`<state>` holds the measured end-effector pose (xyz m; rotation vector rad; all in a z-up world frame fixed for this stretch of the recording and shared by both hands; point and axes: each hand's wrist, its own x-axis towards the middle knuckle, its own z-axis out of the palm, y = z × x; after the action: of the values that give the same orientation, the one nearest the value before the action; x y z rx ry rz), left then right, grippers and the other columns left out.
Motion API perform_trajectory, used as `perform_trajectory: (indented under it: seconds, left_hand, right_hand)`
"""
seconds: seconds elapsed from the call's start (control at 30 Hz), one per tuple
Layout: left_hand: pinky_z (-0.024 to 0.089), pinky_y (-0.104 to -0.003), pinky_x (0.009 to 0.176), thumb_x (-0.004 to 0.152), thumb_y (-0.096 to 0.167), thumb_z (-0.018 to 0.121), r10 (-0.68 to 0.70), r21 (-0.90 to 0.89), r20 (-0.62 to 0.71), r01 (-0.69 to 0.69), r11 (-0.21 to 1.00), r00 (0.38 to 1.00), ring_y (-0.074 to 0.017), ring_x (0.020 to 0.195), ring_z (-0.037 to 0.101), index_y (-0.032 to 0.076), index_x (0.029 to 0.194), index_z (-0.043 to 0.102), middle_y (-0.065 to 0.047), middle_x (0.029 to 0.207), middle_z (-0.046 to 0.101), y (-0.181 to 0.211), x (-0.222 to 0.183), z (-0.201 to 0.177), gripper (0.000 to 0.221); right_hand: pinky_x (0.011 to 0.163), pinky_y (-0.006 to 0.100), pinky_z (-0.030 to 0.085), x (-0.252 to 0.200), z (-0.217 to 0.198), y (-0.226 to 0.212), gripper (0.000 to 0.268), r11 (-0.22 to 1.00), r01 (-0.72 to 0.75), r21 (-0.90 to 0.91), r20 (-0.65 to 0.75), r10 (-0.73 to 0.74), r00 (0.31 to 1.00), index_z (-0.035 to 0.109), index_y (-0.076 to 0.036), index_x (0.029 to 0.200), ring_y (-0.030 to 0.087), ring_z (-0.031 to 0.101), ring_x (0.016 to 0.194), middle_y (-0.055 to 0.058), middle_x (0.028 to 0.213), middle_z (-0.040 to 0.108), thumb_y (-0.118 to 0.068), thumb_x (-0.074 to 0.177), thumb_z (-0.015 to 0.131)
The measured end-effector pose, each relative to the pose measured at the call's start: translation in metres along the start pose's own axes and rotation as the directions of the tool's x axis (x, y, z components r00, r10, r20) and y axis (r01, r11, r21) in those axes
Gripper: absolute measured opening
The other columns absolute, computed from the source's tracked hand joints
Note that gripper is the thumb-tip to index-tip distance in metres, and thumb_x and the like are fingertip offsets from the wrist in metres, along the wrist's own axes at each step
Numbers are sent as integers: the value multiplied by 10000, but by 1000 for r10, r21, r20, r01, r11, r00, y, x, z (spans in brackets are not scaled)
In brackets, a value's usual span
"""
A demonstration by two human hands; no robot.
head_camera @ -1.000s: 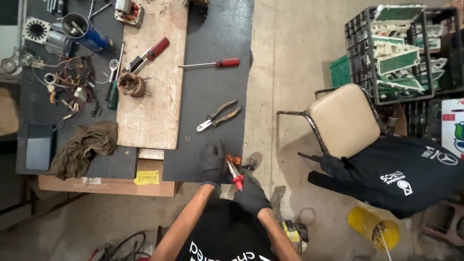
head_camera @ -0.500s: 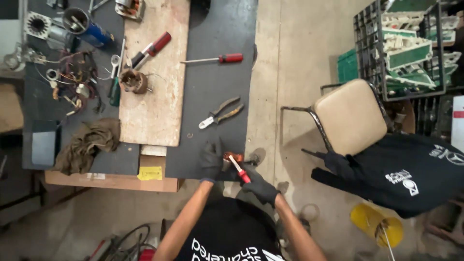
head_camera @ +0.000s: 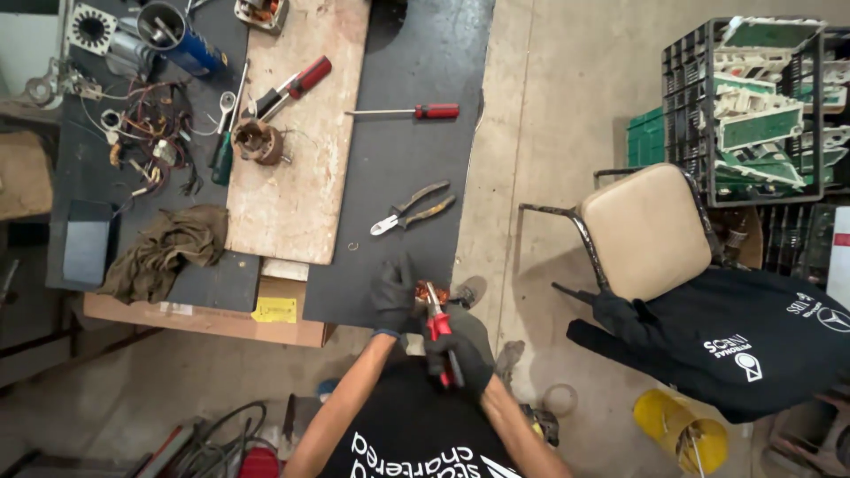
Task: Repairing a motor component by stripping and cutting wires using pliers and wire strippers
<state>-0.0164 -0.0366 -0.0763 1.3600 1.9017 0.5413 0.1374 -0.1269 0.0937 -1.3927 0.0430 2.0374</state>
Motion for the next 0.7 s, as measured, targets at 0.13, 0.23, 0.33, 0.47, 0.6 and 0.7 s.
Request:
perform_trajectory:
  seconds: [0.13, 0.23, 0.33, 0.47, 0.6, 0.7]
  left_hand:
    - [401, -516, 551, 852, 654, 726, 600, 383, -54, -539, 751, 798, -436, 686, 537, -54, 1417, 487, -253, 914, 553, 43, -30, -24, 937]
    - [477, -502, 700, 1058, 263, 499, 188, 70, -99, -181, 981, 977, -396, 792, 648, 119, 1134, 711, -188, 911, 679, 11, -15, -2, 267]
    - [477, -479, 659, 996, 42, 514, 624, 454, -54, -538, 711, 780, -415, 768, 578, 48, 1521, 445, -262, 1034, 596, -32, -21, 4, 530]
    - [450, -539, 702, 1082, 304, 461, 263, 36, -167, -260, 965, 950, -444, 736, 616, 10, 823, 663, -258, 809, 646, 32, -20, -36, 440]
    - [347, -548, 555, 1025, 149, 526, 640, 264, -116, -597, 757, 760, -399, 597, 509, 47, 867, 603, -177, 681, 526, 23, -34, -65, 203]
    - [340, -551, 512, 996, 111, 511, 741, 317, 24, -708, 631, 672, -407, 606, 523, 59, 1036, 680, -152, 719, 557, 17, -37, -80, 182]
  right_hand:
    - [527, 234, 306, 16, 3, 13, 279, 799, -195, 568, 518, -163, 839, 456, -127, 914, 94, 358, 606, -11, 736, 388, -104, 694, 627]
    - [550, 219, 326, -2, -12, -26, 234, 574, -397, 716, 629, -283, 724, 415, -129, 934, 55, 360, 628, -45, 782, 389, -59, 795, 589]
    - [544, 223, 327, 7, -60, -5, 293, 734, -332, 592, 568, -87, 819, 460, -116, 1018, 55, 360, 638, -46, 793, 365, -98, 753, 584]
    - [542, 242, 319, -22, -32, -18, 453, 853, -333, 402, 568, 52, 821, 573, -89, 1181, 94, 379, 642, -37, 786, 398, -80, 733, 638]
    - [569, 253, 411, -62, -3, -33, 503, 989, -145, -21, 269, 146, 952, 577, -23, 1223, 146, 504, 705, 54, 867, 542, 1, 721, 609]
    - [749, 278, 469, -63, -4, -22, 415, 656, -79, -750, 23, 145, 989, 624, -137, 1143, 164, 602, 908, 73, 1064, 649, -193, 732, 616]
